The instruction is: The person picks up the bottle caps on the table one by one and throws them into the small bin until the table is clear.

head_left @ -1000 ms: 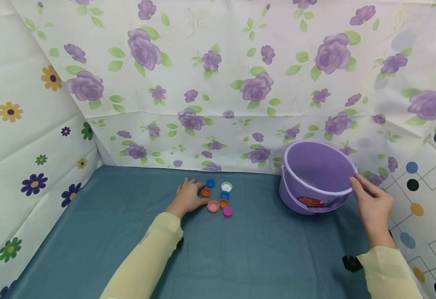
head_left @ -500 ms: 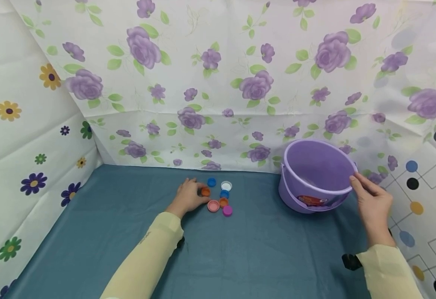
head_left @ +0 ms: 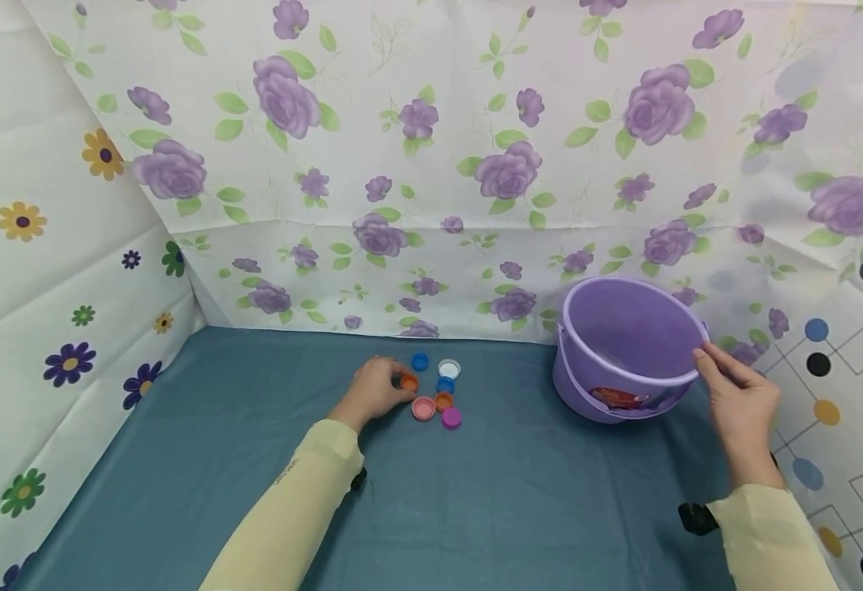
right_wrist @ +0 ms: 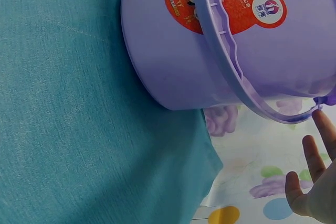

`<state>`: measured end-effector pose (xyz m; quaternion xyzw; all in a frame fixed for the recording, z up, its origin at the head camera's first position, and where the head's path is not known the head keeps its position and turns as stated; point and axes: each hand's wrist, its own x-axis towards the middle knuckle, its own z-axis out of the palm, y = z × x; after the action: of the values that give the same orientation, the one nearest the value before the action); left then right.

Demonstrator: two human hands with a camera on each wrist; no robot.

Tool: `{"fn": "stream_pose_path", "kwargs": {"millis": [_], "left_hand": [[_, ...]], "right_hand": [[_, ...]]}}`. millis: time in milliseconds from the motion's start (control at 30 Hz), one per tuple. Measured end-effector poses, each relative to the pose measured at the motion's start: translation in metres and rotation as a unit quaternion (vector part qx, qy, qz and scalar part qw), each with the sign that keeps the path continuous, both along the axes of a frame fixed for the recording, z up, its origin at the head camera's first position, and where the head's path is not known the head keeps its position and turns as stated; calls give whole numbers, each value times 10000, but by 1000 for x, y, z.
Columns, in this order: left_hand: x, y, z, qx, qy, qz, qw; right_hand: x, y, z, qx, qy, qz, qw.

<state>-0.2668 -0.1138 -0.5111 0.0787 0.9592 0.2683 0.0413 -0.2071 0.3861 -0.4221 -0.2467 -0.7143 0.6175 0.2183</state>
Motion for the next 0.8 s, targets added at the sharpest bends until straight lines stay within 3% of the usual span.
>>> {"fn": "stream_pose_path", "kwargs": {"millis": [133,400,800], "left_hand": [[-1,-2,0,106,-4,90,9999],[-1,-6,3,274,308,256,9988],[-1,-6,1,744,172,558,9955]], "right_hand": [[0,0,0,32,-47,0,10000],[-1,0,-1,217,-72,-31,9997],[0,0,-1,194,-49,-54,9998]]}}
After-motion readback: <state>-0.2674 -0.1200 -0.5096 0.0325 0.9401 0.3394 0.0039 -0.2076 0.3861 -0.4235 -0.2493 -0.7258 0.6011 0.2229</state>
